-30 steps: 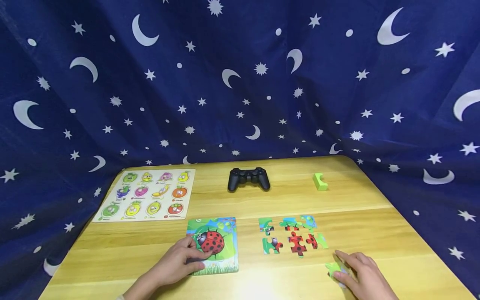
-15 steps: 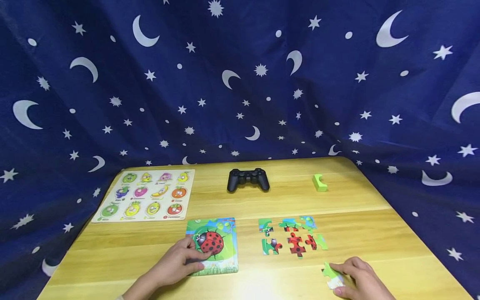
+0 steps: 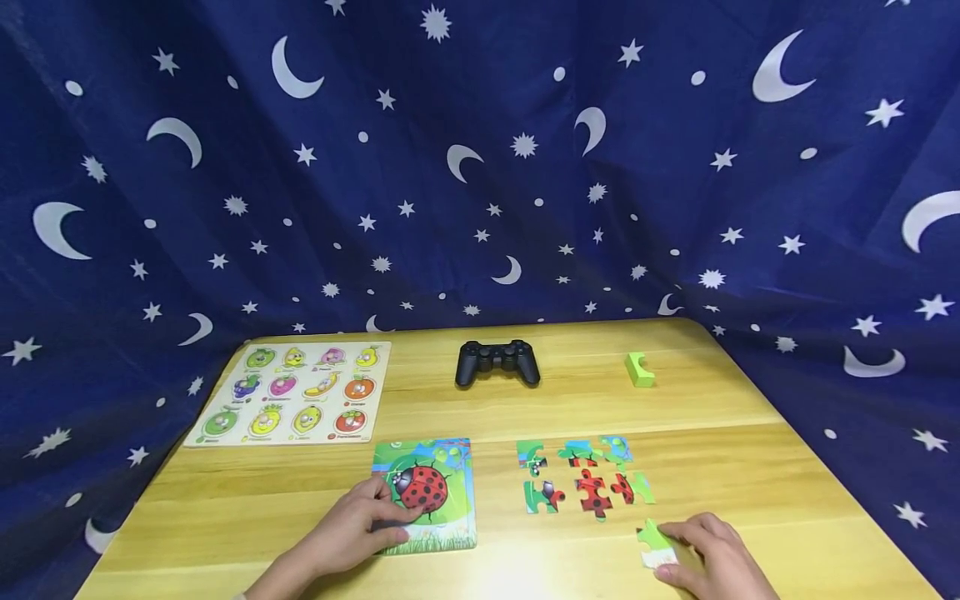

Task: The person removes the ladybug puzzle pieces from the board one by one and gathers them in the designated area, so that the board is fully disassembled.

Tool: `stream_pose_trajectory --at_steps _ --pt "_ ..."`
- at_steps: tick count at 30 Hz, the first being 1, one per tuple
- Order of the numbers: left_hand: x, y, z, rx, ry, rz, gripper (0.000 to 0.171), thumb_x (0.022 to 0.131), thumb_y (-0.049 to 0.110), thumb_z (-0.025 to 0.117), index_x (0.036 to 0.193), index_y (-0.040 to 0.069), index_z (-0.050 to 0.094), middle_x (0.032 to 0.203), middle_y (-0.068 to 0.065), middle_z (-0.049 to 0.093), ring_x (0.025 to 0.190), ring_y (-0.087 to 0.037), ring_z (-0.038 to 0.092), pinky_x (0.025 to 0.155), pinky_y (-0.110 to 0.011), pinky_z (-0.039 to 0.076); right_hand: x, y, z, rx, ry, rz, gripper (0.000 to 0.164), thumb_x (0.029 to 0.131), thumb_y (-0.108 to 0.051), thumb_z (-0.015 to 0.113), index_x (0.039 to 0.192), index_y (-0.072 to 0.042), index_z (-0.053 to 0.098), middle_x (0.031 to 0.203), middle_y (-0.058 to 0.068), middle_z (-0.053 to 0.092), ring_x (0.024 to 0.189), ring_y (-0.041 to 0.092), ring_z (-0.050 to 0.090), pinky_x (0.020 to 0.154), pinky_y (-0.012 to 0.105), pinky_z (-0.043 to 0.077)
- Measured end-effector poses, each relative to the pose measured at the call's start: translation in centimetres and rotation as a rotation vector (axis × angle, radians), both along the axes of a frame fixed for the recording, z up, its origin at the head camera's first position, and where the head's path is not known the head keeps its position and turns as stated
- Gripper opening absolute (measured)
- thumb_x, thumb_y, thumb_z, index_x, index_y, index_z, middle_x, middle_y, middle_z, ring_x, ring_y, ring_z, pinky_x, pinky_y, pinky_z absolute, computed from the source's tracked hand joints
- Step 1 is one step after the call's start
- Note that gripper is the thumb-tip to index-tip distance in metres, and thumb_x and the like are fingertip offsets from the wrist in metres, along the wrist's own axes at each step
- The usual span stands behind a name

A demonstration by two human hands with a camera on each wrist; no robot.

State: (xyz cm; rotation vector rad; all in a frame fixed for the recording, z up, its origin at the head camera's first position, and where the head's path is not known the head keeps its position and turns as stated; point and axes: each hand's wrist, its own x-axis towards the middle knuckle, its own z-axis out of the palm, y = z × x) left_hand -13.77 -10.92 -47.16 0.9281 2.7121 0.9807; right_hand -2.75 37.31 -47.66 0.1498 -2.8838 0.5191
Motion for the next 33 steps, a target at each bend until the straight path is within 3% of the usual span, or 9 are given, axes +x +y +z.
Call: stream_pose_trajectory --at_steps 15,25,30,33 --pt "-0.1 0.0 0.1 0.005 -0.007 0.010 0.029 0.084 0.041 0.074 0.112 0.032 0.075 0.081 0.011 0.037 0.074 0.000 0.031 0.065 -0.016 0.028 -0.5 -0.2 0.9 0.020 -0.024 -0.058 0.042 0.066 -0.033 0.088 0.100 -0.012 0.074 0.090 -0.008 0.057 0.077 -0.009 0.041 0.064 0.022 0.041" --pt "-0.1 0.0 0.2 0.006 -0.007 0.004 0.029 0.084 0.040 0.074 0.112 0.031 0.075 0.081 0.011 0.036 0.073 0.000 0.031 0.064 -0.016 0.027 -0.8 -0.2 1.0 0.001 -0.129 -0.067 0.046 0.073 -0.033 0.084 0.109 -0.009 0.073 0.093 -0.004 0.055 0.075 -0.007 0.037 0.064 0.021 0.037" --pt "-0.1 0.0 0.0 -0.009 0.006 0.001 0.029 0.084 0.041 0.073 0.111 0.032 0.076 0.081 0.012 0.036 0.074 0.000 0.031 0.065 -0.017 0.027 -1.3 -3.2 2.3 -0.044 0.029 -0.033 0.045 0.072 -0.029 0.086 0.111 -0.012 0.072 0.093 -0.009 0.057 0.078 -0.007 0.043 0.064 0.022 0.040" --pt "-0.1 0.2 -0.1 -0.009 0.007 -0.004 0.029 0.083 0.041 0.074 0.110 0.031 0.076 0.081 0.012 0.037 0.074 0.000 0.031 0.064 -0.017 0.027 -2.3 -7.7 3.7 -0.089 0.098 0.075 0.043 0.076 -0.027 0.084 0.115 -0.015 0.072 0.098 -0.011 0.058 0.082 -0.004 0.048 0.067 0.023 0.044"
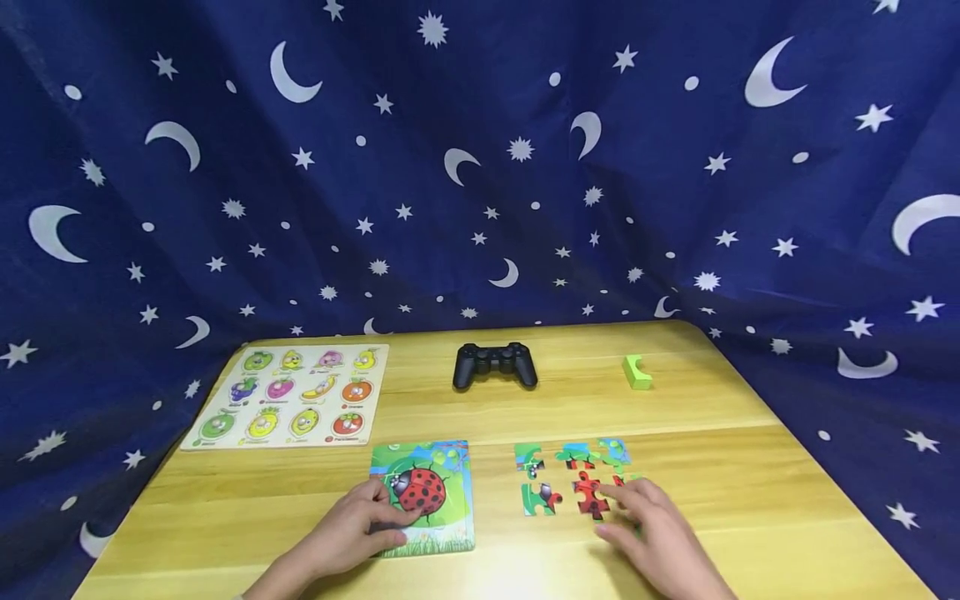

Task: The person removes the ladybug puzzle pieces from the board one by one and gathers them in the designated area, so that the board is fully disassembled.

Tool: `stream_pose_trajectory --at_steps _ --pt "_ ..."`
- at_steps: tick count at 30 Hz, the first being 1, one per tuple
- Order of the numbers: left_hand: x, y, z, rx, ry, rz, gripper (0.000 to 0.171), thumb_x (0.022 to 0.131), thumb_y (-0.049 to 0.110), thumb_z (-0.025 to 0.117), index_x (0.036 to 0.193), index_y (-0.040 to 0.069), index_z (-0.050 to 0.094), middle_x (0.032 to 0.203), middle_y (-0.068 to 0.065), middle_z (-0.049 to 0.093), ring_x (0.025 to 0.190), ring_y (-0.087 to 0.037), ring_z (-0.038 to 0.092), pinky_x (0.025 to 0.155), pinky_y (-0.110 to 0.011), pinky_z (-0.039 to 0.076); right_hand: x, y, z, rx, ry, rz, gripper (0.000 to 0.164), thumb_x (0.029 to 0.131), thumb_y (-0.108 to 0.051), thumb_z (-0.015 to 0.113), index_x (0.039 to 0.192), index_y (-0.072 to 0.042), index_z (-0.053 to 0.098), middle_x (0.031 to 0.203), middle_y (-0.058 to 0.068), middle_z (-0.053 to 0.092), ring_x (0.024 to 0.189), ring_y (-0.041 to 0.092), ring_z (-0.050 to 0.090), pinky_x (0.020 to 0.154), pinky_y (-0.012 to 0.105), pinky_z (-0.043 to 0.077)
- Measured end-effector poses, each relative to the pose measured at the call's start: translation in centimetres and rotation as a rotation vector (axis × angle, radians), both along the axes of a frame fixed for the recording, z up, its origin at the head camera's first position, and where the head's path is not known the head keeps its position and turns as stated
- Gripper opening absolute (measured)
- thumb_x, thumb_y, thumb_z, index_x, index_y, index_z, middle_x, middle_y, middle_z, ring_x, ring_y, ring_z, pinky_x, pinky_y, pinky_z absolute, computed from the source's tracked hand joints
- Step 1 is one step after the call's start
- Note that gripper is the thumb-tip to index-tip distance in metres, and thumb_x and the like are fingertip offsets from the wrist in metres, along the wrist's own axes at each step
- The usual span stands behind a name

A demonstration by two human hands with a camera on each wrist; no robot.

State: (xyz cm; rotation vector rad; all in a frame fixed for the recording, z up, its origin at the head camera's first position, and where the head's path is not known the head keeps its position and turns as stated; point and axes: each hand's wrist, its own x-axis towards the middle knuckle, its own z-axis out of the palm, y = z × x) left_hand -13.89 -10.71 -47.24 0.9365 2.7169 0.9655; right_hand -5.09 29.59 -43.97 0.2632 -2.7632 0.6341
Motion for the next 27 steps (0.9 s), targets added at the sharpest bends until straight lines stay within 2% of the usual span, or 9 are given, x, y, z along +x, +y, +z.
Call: stream_pose_trajectory --at_steps 2,5,8,11,14,18,23,27 --pt "0.0 -0.1 0.0 0.004 -0.004 0.005 0.029 0.083 0.041 0.074 0.111 0.031 0.076 0.080 0.012 0.037 0.073 0.000 0.031 0.064 -0.016 0.027 -1.4 -3.8 0.6 -0.020 0.001 0.132 0.042 0.079 -0.028 0.081 0.118 -0.015 0.071 0.099 -0.011 0.057 0.083 -0.001 0.048 0.067 0.022 0.044" --pt "0.0 -0.1 -0.1 0.011 -0.006 0.003 0.029 0.084 0.041 0.074 0.112 0.031 0.075 0.081 0.012 0.037 0.073 0.000 0.031 0.064 -0.016 0.027 -3.2 -8.9 0.7 -0.027 -0.080 0.311 0.044 0.083 -0.035 0.076 0.120 -0.012 0.070 0.099 -0.010 0.056 0.086 0.000 0.045 0.071 0.022 0.043" --pt "0.0 0.0 -0.1 0.010 0.002 0.002 0.029 0.084 0.041 0.073 0.112 0.032 0.075 0.081 0.012 0.037 0.074 0.000 0.031 0.065 -0.017 0.027 -5.0 -13.0 0.3 -0.020 -0.144 0.402 0.044 0.083 -0.039 0.075 0.118 -0.011 0.072 0.095 -0.008 0.056 0.086 0.001 0.042 0.072 0.021 0.040" --pt "0.2 0.0 -0.1 0.004 0.002 0.013 0.029 0.084 0.041 0.074 0.112 0.033 0.075 0.082 0.012 0.037 0.076 -0.001 0.032 0.066 -0.018 0.028 -6.4 -15.7 -0.6 -0.003 -0.176 0.420 0.045 0.080 -0.040 0.078 0.113 -0.011 0.074 0.095 -0.007 0.057 0.086 0.003 0.040 0.072 0.022 0.039" --pt "0.3 0.1 -0.1 -0.001 -0.002 0.023 0.029 0.084 0.040 0.074 0.112 0.035 0.074 0.082 0.012 0.037 0.076 -0.001 0.032 0.067 -0.017 0.028 -7.0 -17.0 -1.3 0.003 -0.199 0.394 0.047 0.075 -0.042 0.081 0.109 -0.010 0.075 0.097 -0.007 0.056 0.085 0.004 0.040 0.071 0.022 0.038" --pt "0.4 0.0 -0.3 -0.005 0.008 0.039 0.036 0.084 0.042 0.073 0.120 0.037 0.070 0.084 0.011 0.037 0.074 -0.001 0.032 0.066 -0.016 0.028 -6.9 -17.7 -1.8 0.005 -0.182 0.381 0.041 0.075 -0.039 0.082 0.105 -0.010 0.077 0.099 -0.007 0.055 0.085 0.005 0.040 0.072 0.023 0.039" --pt "0.3 -0.4 -0.4 -0.023 0.021 0.081 0.058 0.082 0.053 0.070 0.135 0.033 0.060 0.089 0.011 0.039 0.076 0.000 0.034 0.067 -0.017 0.030 -6.5 -18.1 -1.8 0.014 -0.154 0.372 0.032 0.078 -0.035 0.080 0.102 -0.013 0.076 0.104 -0.006 0.059 0.089 0.007 0.045 0.077 0.026 0.043" --pt "0.1 -1.5 -0.1 -0.045 0.032 0.110 0.062 0.079 0.057 0.071 0.133 0.028 0.063 0.087 0.009 0.039 0.072 -0.002 0.033 0.063 -0.017 0.031 -6.2 -18.2 -1.9 0.014 -0.135 0.353 0.032 0.079 -0.035 0.079 0.102 -0.013 0.075 0.106 -0.005 0.060 0.091 0.008 0.048 0.080 0.028 0.044"
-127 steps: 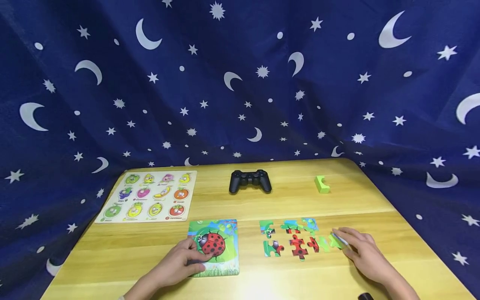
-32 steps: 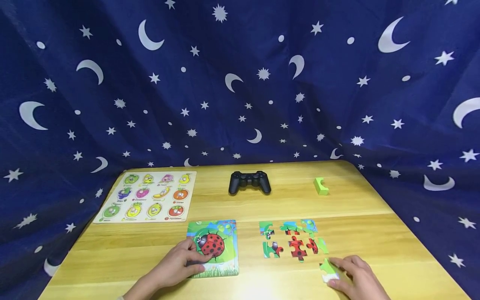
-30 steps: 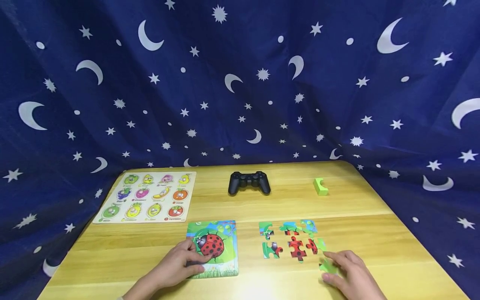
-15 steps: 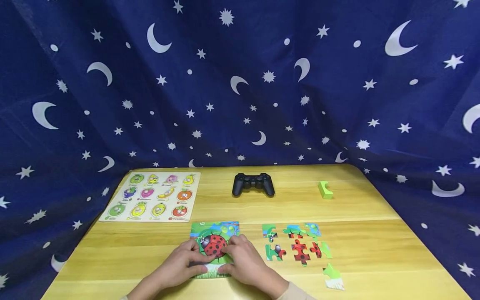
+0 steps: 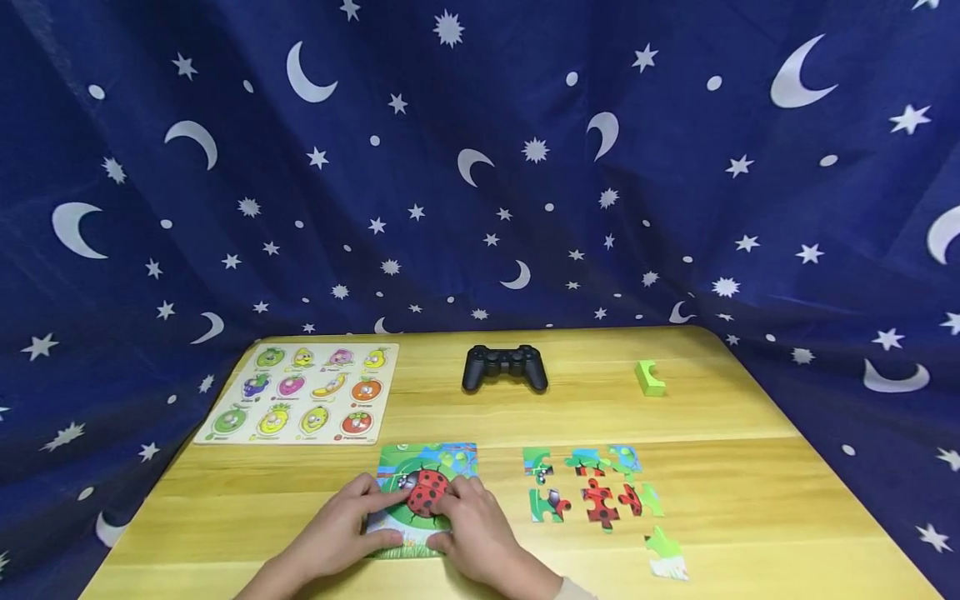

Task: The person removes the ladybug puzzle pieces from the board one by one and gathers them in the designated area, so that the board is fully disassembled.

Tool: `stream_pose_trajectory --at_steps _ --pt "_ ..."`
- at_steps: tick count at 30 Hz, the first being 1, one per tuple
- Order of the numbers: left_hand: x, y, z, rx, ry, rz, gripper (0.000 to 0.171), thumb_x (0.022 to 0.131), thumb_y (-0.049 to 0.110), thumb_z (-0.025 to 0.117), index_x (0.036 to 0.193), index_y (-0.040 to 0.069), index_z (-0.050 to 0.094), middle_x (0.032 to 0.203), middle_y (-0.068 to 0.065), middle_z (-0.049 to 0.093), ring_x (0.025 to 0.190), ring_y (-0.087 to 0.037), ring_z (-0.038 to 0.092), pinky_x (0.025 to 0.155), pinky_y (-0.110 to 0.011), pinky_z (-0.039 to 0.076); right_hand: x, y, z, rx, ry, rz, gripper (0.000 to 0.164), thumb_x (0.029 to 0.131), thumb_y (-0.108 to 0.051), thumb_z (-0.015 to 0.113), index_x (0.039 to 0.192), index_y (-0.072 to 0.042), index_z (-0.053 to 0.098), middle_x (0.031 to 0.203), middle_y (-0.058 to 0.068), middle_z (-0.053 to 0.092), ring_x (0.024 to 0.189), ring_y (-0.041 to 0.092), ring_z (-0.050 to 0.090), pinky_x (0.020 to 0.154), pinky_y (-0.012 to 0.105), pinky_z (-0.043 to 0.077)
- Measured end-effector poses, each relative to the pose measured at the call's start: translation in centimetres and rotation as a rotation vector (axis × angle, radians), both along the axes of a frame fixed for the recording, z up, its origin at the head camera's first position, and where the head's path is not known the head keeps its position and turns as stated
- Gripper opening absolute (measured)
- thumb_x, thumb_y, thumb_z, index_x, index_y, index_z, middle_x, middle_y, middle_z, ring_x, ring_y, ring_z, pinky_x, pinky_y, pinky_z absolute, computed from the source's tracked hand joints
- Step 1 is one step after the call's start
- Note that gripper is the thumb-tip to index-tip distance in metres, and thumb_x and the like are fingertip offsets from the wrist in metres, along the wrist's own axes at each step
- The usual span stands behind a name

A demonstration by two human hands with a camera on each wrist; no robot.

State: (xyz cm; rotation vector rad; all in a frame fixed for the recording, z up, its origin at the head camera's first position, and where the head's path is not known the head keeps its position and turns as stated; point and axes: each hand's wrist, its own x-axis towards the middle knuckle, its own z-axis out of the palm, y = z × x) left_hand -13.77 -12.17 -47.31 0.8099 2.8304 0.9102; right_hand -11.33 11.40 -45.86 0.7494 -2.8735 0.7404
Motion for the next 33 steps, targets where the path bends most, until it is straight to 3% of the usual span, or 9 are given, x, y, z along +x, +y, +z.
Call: stream_pose_trajectory --at_steps 5,13,19,26,33 --pt "0.02 -1.03 -0.29 -0.004 0.013 0.003 0.057 0.078 0.055 0.074 0.127 0.029 0.068 0.083 0.009 0.036 0.069 -0.001 0.030 0.062 -0.017 0.029 0.14 0.19 -0.24 -0.018 0.014 -0.017 0.032 0.078 -0.035 0.080 0.100 -0.014 0.074 0.102 -0.007 0.059 0.091 0.008 0.048 0.081 0.029 0.045" --pt "-0.62 -0.68 -0.24 0.027 -0.013 0.030 0.052 0.076 0.052 0.076 0.122 0.029 0.070 0.082 0.009 0.038 0.069 -0.001 0.033 0.061 -0.017 0.030 -0.27 0.02 -0.29 -0.046 0.048 -0.063 0.031 0.074 -0.032 0.083 0.098 -0.016 0.074 0.099 -0.007 0.058 0.089 0.009 0.047 0.076 0.029 0.043" --pt "-0.40 -0.52 0.10 0.044 -0.055 0.057 0.054 0.073 0.050 0.080 0.119 0.023 0.073 0.081 0.008 0.042 0.068 -0.001 0.033 0.061 -0.017 0.030 -0.01 -0.36 0.08 -0.028 0.017 -0.089 0.034 0.075 -0.029 0.083 0.104 -0.015 0.073 0.096 -0.007 0.054 0.087 0.009 0.043 0.075 0.029 0.040" --pt "-0.14 -0.44 0.22 0.039 -0.029 0.094 0.052 0.071 0.045 0.083 0.116 0.022 0.074 0.081 0.010 0.044 0.069 0.000 0.035 0.062 -0.018 0.031 0.15 -0.63 0.17 -0.044 0.018 -0.124 0.030 0.075 -0.028 0.084 0.097 -0.013 0.071 0.092 -0.007 0.051 0.087 0.011 0.042 0.075 0.029 0.039" --pt "-0.11 -0.30 0.19 0.027 -0.023 0.102 0.053 0.069 0.049 0.082 0.114 0.023 0.075 0.083 0.010 0.048 0.071 0.001 0.037 0.065 -0.019 0.032 -0.33 -0.66 0.46 -0.045 -0.039 -0.117 0.031 0.072 -0.028 0.085 0.094 -0.013 0.069 0.094 -0.003 0.053 0.089 0.015 0.044 0.075 0.032 0.040"
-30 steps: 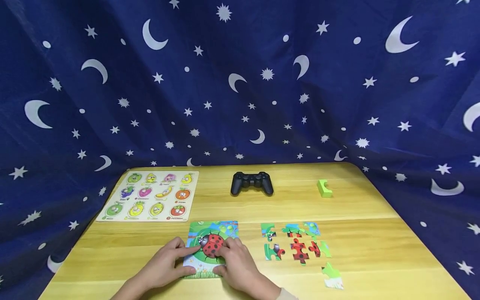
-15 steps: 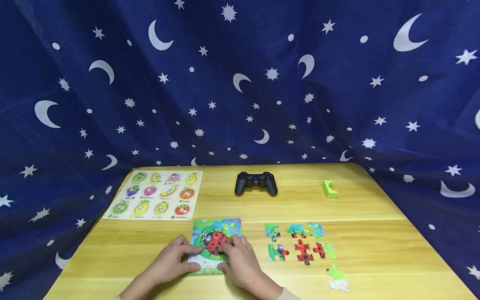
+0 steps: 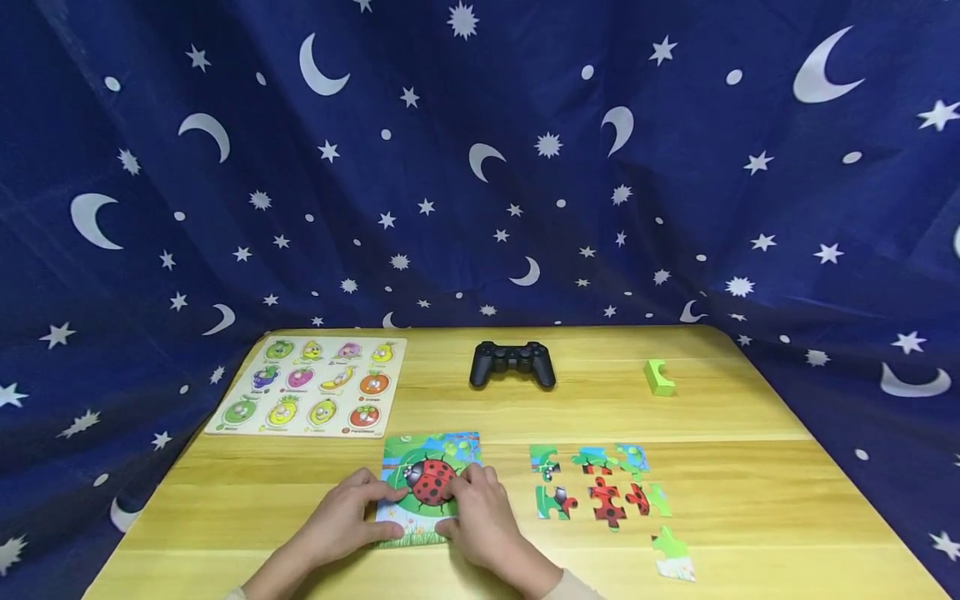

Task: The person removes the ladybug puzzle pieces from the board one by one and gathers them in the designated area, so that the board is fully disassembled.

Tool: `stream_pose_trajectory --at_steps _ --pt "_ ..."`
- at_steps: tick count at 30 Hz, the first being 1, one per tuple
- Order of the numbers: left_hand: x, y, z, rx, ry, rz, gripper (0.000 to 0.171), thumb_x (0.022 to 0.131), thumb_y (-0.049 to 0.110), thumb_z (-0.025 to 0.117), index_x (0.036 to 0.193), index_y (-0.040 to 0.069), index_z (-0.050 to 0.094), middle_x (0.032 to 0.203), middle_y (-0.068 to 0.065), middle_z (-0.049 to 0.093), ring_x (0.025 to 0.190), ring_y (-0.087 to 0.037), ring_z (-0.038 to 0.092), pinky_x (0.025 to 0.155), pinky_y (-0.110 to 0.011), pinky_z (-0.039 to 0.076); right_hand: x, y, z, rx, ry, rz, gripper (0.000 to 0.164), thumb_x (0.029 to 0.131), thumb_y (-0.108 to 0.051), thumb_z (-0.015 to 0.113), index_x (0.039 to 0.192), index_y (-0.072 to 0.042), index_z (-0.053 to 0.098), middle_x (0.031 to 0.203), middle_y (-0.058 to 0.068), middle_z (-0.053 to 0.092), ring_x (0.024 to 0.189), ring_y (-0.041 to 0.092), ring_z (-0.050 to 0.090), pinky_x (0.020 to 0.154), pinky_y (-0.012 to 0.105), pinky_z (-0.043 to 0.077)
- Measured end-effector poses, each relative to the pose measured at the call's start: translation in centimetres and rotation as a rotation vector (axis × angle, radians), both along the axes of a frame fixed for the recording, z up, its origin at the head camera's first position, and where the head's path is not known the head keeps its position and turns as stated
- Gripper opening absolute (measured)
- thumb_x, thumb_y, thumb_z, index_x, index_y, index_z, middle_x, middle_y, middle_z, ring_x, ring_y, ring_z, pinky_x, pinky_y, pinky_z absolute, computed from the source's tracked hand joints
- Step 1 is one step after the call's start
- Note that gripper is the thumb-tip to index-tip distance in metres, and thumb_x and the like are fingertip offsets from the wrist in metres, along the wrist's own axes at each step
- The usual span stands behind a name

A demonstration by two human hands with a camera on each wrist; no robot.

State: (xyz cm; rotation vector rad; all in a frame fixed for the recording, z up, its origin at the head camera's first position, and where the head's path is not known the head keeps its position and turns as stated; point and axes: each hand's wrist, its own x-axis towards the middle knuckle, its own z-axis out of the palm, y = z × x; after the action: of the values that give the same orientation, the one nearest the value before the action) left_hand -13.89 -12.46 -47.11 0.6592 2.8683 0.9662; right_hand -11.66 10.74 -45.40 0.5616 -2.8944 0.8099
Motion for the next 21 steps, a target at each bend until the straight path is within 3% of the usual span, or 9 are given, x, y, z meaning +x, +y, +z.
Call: stream_pose_trajectory --at_steps 9,17,21 --pt "0.20 0.05 -0.07 -0.005 -0.013 0.016 0.051 0.068 0.050 0.082 0.112 0.025 0.075 0.083 0.009 0.047 0.072 0.000 0.036 0.066 -0.020 0.032 -0.36 -0.45 0.49 0.012 -0.069 0.015 0.033 0.071 -0.024 0.086 0.093 -0.009 0.067 0.093 -0.002 0.054 0.086 0.013 0.041 0.073 0.030 0.038" --pt "0.17 0.17 -0.15 0.002 -0.028 0.009 0.050 0.069 0.049 0.082 0.113 0.027 0.074 0.084 0.009 0.047 0.072 -0.001 0.036 0.066 -0.020 0.030 -0.17 -0.51 0.65 -0.097 -0.107 0.042 0.034 0.071 -0.011 0.085 0.090 -0.011 0.056 0.079 -0.005 0.053 0.075 0.008 0.040 0.068 0.025 0.035" --pt "0.18 0.12 -0.13 0.002 -0.034 0.004 0.050 0.070 0.049 0.082 0.114 0.028 0.074 0.083 0.009 0.046 0.072 -0.001 0.036 0.066 -0.021 0.030 0.03 -0.37 0.74 -0.138 -0.135 0.051 0.039 0.067 -0.012 0.087 0.092 -0.011 0.056 0.079 -0.005 0.054 0.077 0.009 0.043 0.068 0.026 0.037"
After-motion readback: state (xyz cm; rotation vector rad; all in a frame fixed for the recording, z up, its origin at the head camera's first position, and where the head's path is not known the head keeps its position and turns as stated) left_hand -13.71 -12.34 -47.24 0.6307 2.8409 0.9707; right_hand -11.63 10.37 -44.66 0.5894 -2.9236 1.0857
